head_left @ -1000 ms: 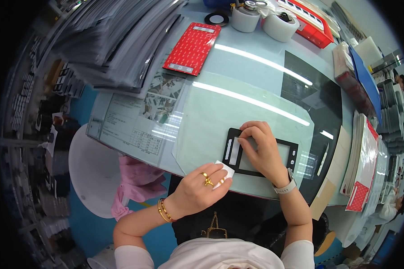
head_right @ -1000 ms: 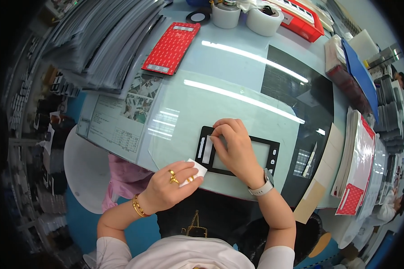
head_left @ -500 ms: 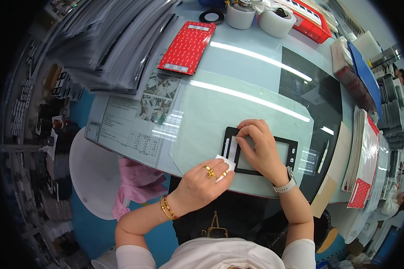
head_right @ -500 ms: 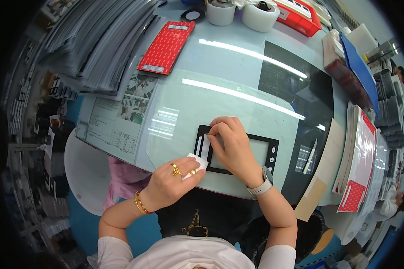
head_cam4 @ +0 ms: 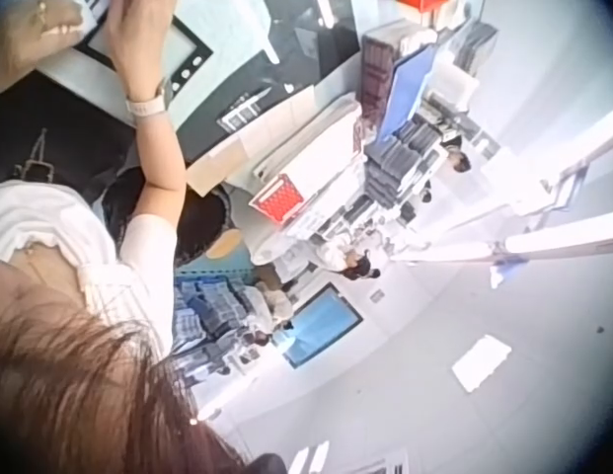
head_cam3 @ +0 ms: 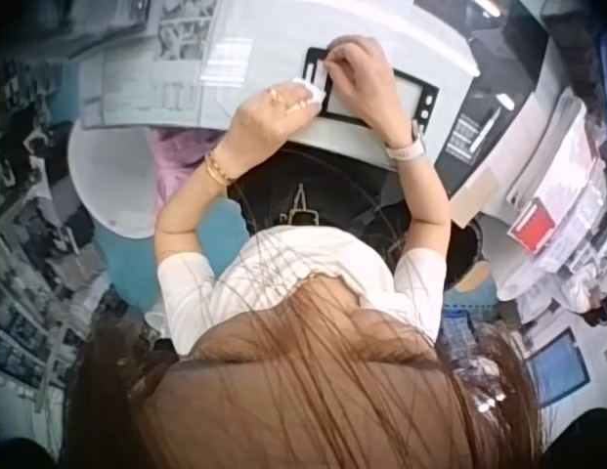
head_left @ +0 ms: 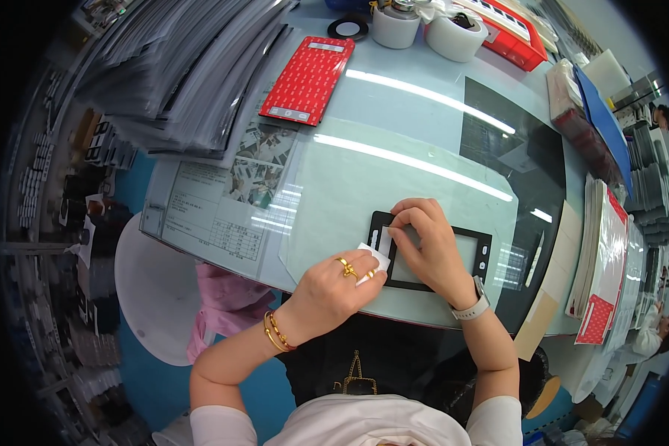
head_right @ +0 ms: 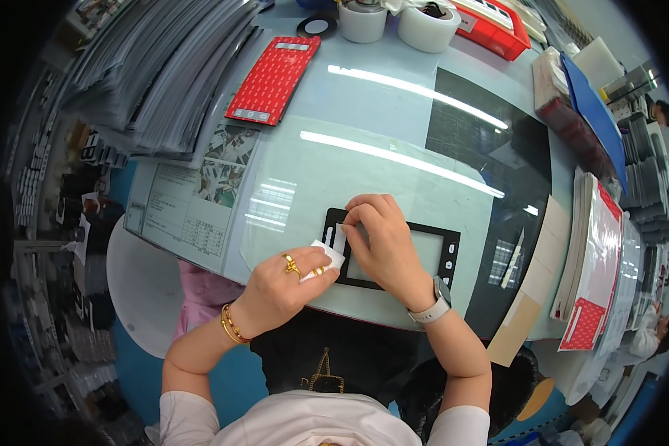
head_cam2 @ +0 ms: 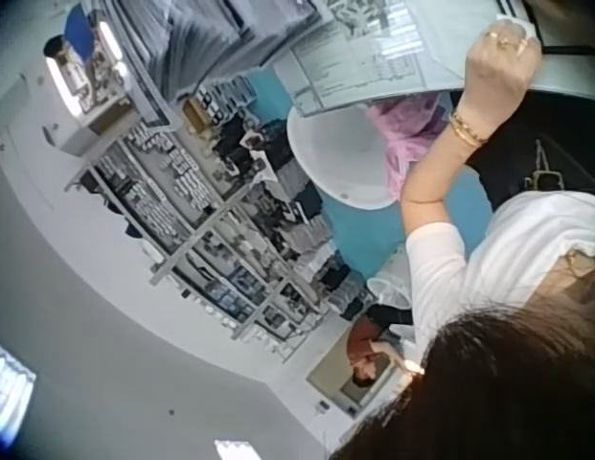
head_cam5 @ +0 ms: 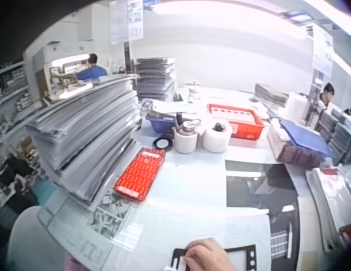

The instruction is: Assembling a tablet screen into a frame, cleaning the surface, and inserting it into a protective red sleeve.

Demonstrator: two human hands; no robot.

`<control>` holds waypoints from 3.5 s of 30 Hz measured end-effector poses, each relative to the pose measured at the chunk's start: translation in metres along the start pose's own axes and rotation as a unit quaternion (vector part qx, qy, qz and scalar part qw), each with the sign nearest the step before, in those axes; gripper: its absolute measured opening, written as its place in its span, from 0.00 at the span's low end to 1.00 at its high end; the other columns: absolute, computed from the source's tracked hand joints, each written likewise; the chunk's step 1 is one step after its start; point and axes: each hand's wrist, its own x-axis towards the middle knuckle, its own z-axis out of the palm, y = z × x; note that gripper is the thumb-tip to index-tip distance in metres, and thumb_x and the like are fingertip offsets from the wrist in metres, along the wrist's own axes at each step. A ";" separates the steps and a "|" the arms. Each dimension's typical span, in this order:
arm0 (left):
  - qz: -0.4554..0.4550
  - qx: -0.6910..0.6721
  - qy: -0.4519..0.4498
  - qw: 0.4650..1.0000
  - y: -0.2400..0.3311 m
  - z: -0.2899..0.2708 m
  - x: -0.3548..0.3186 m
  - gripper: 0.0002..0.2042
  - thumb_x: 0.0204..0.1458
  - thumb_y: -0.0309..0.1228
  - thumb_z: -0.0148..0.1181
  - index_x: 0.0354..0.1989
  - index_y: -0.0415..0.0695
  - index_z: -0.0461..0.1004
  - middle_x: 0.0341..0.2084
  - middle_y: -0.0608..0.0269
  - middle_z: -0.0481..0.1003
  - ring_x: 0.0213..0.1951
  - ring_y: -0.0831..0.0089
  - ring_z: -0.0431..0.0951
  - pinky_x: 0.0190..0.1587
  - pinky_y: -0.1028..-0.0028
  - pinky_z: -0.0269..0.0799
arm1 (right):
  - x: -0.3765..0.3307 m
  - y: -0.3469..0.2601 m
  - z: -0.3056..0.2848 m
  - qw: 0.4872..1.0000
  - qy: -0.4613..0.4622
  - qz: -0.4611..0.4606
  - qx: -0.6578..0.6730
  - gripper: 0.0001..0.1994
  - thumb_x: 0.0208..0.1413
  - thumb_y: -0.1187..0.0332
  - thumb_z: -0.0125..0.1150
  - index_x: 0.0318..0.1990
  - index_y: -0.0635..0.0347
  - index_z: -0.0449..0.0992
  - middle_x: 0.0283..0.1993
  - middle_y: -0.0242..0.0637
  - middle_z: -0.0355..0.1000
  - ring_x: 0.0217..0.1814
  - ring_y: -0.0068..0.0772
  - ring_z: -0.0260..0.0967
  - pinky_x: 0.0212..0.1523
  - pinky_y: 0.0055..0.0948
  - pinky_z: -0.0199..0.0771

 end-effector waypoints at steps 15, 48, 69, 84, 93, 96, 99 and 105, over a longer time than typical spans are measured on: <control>0.001 0.007 -0.015 1.000 -0.021 0.004 0.013 0.09 0.47 0.23 0.66 0.38 0.46 0.82 0.38 0.62 0.80 0.42 0.63 0.84 0.38 0.70 0.81 | 0.000 0.000 0.001 1.000 -0.004 0.007 0.004 0.06 0.54 0.78 0.67 0.37 0.63 0.75 0.50 0.39 0.75 0.55 0.45 0.70 0.56 0.39 0.72; 0.020 0.024 0.011 0.999 -0.012 0.005 0.007 0.11 0.48 0.21 0.63 0.40 0.46 0.82 0.37 0.64 0.81 0.37 0.66 0.83 0.32 0.70 0.79 | -0.163 -0.007 -0.079 0.968 0.097 0.193 -0.124 0.30 0.52 0.76 0.70 0.66 0.60 0.73 0.67 0.48 0.71 0.73 0.50 0.63 0.71 0.43 0.62; 0.033 0.025 0.060 0.997 -0.021 0.003 0.033 0.14 0.46 0.17 0.61 0.39 0.49 0.83 0.33 0.67 0.82 0.35 0.67 0.82 0.33 0.69 0.78 | -0.166 0.006 -0.069 0.962 0.145 0.159 -0.168 0.28 0.54 0.74 0.70 0.64 0.58 0.75 0.66 0.48 0.71 0.69 0.50 0.65 0.70 0.45 0.61; -0.020 0.046 0.036 0.998 -0.051 0.016 0.054 0.13 0.48 0.17 0.61 0.39 0.49 0.83 0.34 0.65 0.81 0.35 0.64 0.82 0.34 0.67 0.79 | -0.166 0.005 -0.068 0.960 0.149 0.146 -0.189 0.28 0.52 0.75 0.70 0.63 0.59 0.76 0.65 0.49 0.71 0.67 0.51 0.66 0.68 0.44 0.61; 0.020 0.049 0.029 0.998 -0.032 0.002 0.024 0.11 0.48 0.20 0.63 0.39 0.49 0.83 0.34 0.68 0.81 0.34 0.68 0.81 0.31 0.70 0.75 | -0.164 0.004 -0.068 0.957 0.151 0.148 -0.196 0.28 0.52 0.75 0.70 0.63 0.59 0.76 0.64 0.49 0.72 0.67 0.51 0.67 0.68 0.45 0.61; 0.022 0.054 0.035 0.998 -0.034 0.005 0.025 0.11 0.47 0.20 0.63 0.38 0.48 0.83 0.34 0.69 0.81 0.34 0.68 0.81 0.30 0.70 0.75 | -0.165 0.004 -0.067 0.955 0.144 0.156 -0.207 0.26 0.54 0.76 0.68 0.63 0.60 0.76 0.66 0.47 0.71 0.69 0.49 0.65 0.70 0.43 0.61; 0.024 0.043 0.038 0.998 -0.039 0.007 0.022 0.12 0.47 0.20 0.63 0.39 0.48 0.83 0.34 0.68 0.81 0.34 0.68 0.80 0.30 0.70 0.75 | -0.163 0.003 -0.068 0.956 0.141 0.160 -0.199 0.26 0.53 0.76 0.68 0.63 0.60 0.76 0.66 0.47 0.71 0.69 0.49 0.66 0.69 0.43 0.61; 0.026 0.051 0.034 0.998 -0.040 0.006 0.026 0.13 0.46 0.19 0.63 0.40 0.47 0.83 0.34 0.68 0.82 0.34 0.68 0.80 0.30 0.70 0.74 | -0.162 0.004 -0.067 0.956 0.137 0.166 -0.198 0.27 0.52 0.77 0.68 0.63 0.61 0.76 0.66 0.48 0.71 0.69 0.50 0.66 0.69 0.44 0.62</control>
